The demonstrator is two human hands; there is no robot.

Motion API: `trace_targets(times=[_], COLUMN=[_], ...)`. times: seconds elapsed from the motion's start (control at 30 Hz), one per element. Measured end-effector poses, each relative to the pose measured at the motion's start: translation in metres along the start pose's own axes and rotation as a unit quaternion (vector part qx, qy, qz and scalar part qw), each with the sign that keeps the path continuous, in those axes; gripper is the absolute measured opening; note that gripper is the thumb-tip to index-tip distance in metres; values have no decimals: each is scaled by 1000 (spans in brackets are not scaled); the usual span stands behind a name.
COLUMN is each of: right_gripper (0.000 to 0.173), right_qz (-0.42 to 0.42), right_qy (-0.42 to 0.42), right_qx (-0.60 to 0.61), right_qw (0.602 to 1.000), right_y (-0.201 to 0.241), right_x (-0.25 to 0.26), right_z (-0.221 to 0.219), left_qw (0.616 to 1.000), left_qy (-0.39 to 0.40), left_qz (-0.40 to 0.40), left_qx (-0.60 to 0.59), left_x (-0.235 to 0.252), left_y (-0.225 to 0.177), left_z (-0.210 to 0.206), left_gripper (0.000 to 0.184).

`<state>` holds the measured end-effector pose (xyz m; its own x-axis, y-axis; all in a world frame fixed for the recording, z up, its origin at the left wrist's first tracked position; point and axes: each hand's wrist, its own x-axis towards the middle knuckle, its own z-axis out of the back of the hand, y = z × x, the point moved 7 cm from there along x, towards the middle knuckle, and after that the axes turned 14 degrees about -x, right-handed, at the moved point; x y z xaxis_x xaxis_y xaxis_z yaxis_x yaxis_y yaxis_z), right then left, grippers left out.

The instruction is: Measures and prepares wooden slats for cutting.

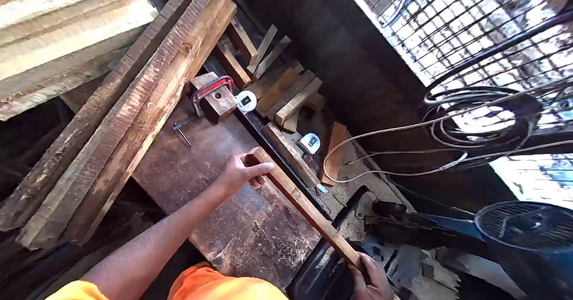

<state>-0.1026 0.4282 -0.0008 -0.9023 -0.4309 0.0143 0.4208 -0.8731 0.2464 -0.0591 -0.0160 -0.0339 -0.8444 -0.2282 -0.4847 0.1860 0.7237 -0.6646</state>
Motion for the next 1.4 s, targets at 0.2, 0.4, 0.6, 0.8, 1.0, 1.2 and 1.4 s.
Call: trace_targets(times=[0.2, 0.4, 0.6, 0.8, 1.0, 1.2, 1.4], right_gripper=[34, 29, 26, 23, 21, 25, 31], right_qz=[0, -1, -9, -5, -17, -48, -31], right_qy=[-68, -136, -167, -155, -89, -63, -57], right_qx=[-25, -39, -62, -72, -76, -87, -84], right_qw=[997, 990, 984, 985, 993, 993, 994], right_y=[36, 80, 89, 84, 87, 82, 72], right_x=[26, 52, 64, 69, 75, 66, 53], right_z=[-25, -48, -48, -47, -41, -40, -36], left_qw=[979, 945, 924, 937, 963, 899, 858], left_qy=[-39, -88, -135, -146, -123, -158, -147], left_qz=[128, 22, -18, 4, -18, -90, -170], left_qx=[155, 315, 358, 317, 241, 398, 462], left_x=[21, 51, 67, 74, 78, 57, 3], left_y=[8, -1, -3, -4, 0, 7, 24], left_z=[12, 28, 30, 27, 31, 14, -26], left_gripper=[62, 39, 34, 32, 32, 45, 45])
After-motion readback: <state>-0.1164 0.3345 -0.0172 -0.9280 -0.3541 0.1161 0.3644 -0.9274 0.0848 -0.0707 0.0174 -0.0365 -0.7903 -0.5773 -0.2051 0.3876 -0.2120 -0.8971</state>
